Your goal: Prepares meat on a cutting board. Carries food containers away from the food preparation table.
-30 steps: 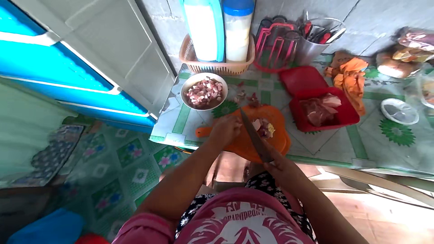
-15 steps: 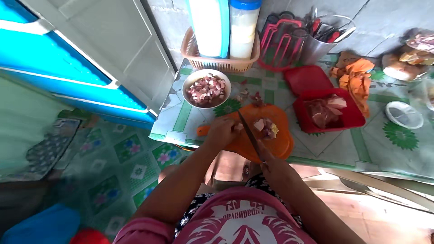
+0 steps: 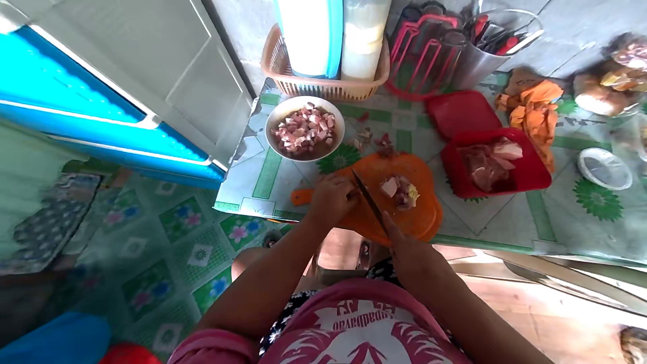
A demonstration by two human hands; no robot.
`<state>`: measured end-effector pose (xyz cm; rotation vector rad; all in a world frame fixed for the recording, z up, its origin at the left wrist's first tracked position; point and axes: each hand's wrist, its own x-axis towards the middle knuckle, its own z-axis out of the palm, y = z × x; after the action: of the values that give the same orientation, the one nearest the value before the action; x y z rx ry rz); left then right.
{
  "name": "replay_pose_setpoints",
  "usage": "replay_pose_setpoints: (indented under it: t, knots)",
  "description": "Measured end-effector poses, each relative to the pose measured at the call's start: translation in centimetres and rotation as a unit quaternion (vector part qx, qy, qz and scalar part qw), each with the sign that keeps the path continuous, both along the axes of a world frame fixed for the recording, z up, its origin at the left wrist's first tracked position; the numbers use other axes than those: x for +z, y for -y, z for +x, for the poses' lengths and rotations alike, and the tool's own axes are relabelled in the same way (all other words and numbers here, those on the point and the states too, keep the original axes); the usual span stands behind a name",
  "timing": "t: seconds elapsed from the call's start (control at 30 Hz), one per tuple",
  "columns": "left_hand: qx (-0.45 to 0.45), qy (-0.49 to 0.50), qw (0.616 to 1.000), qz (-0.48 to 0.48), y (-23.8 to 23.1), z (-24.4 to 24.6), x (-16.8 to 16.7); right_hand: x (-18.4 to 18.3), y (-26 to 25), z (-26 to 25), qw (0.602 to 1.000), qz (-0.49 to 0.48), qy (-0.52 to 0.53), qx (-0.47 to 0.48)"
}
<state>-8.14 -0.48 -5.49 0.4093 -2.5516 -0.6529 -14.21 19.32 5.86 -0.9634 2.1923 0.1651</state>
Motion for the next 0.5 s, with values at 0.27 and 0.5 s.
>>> replay_pose_setpoints:
  t: [0.27,0.5]
  knots:
    - [-0.012,-0.011,1.000,0.000,0.1,-0.1,-0.3,-0.7,4.3,-1.8,1.000,-0.018,-0.004,0.019]
    - [0.010,-0.030,0.999,-0.005,-0.1,-0.3,-0.7,-1.9,2.8,-1.2,0.999,-0.022,-0.027,0.029]
